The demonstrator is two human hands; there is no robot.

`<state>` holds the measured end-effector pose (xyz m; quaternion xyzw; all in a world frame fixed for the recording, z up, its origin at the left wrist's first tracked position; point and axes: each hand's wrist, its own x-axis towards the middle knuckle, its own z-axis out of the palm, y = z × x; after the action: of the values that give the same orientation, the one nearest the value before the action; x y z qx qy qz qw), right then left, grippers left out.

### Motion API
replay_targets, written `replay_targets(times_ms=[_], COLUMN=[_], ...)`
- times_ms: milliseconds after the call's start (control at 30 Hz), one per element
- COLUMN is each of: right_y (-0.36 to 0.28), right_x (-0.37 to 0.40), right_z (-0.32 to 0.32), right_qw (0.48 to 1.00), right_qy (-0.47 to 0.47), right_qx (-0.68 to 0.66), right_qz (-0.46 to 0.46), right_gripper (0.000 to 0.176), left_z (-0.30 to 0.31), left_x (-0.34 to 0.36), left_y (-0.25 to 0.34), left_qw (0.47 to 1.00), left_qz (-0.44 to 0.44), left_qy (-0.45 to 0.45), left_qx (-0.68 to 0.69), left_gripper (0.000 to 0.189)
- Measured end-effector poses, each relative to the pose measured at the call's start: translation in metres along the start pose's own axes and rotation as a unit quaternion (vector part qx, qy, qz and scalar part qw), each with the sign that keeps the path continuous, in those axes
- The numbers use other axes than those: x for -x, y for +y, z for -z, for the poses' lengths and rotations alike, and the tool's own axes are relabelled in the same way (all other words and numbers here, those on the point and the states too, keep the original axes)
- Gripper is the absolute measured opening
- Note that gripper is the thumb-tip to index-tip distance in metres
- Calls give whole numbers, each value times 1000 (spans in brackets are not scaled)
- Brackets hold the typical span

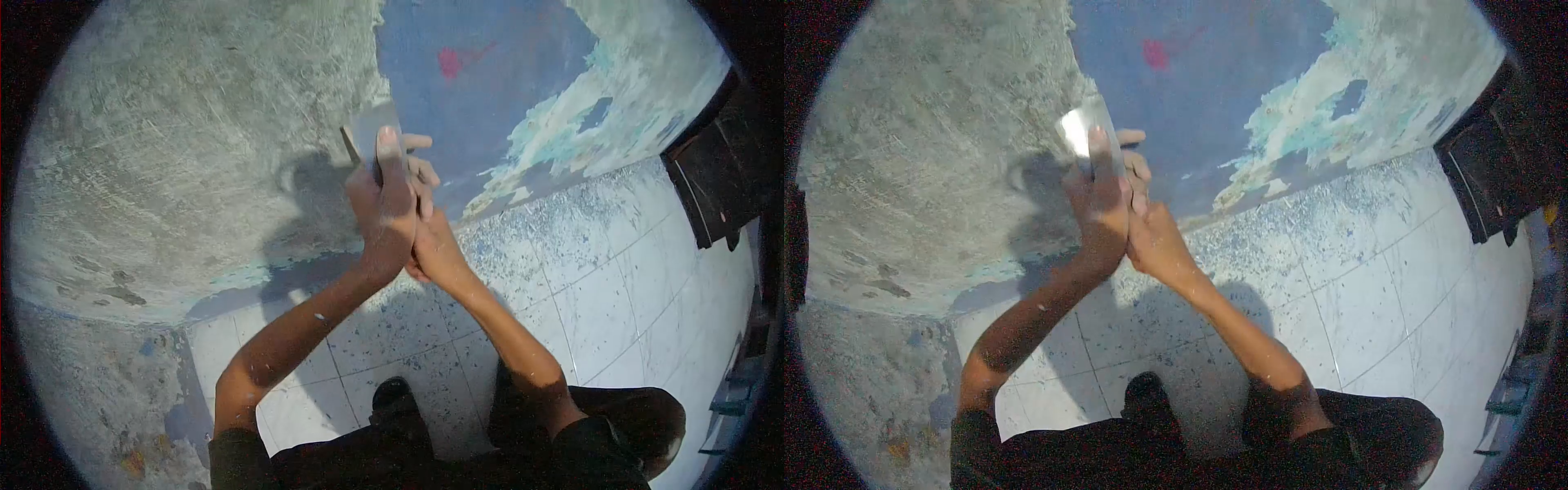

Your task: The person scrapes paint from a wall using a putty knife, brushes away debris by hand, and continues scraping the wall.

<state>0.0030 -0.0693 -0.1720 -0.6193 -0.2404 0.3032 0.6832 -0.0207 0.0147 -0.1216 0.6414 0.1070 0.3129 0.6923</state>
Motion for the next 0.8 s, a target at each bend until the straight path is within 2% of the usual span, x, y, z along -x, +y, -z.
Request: replay_targets(times_ms=[100,167,233,300,333,400,433,500,600,733,800], right_y=[-1,-5,-19,-11,-3,13,19,27,10,-12,3], right_x=[-1,-7,-6,-9,-9,-4,-4,-3,0,8,5], right_z=[-2,4,12,10,9,10,11,13,15,21,24], right_qw=[1000,1000,1000,997,994,994,992,993,995,995,994], right_qy=[16,5,-22,-56,-70,-39,-27,-11,12,8,19], right_qx=[-3,4,3,-53,-83,-46,-27,-24,7,25,44], right_qz=[-5,3,16,23,25,89,123,117,95,95,95], right_gripper=[63,61,59,58,57,56,56,55,54,53,52], left_z=[2,-9,-10,-3,-4,-4,-3,-8,-13,-19,-18], left_x=[2,-10,-6,-16,-17,-11,-10,-7,-8,-10,-8], left_y=[-8,17,19,18,20,22,19,8,8,19,11], left_qw=[1000,999,998,999,999,998,999,998,997,992,993], left_qz=[5,3,28,26,14,-7,12,54,29,25,3], left_qy=[-1,12,9,-17,-2,30,27,15,53,48,36], left_qx=[25,50,54,40,41,46,42,35,58,110,111], left_gripper=[63,63,64,65,63,61,63,68,64,63,62])
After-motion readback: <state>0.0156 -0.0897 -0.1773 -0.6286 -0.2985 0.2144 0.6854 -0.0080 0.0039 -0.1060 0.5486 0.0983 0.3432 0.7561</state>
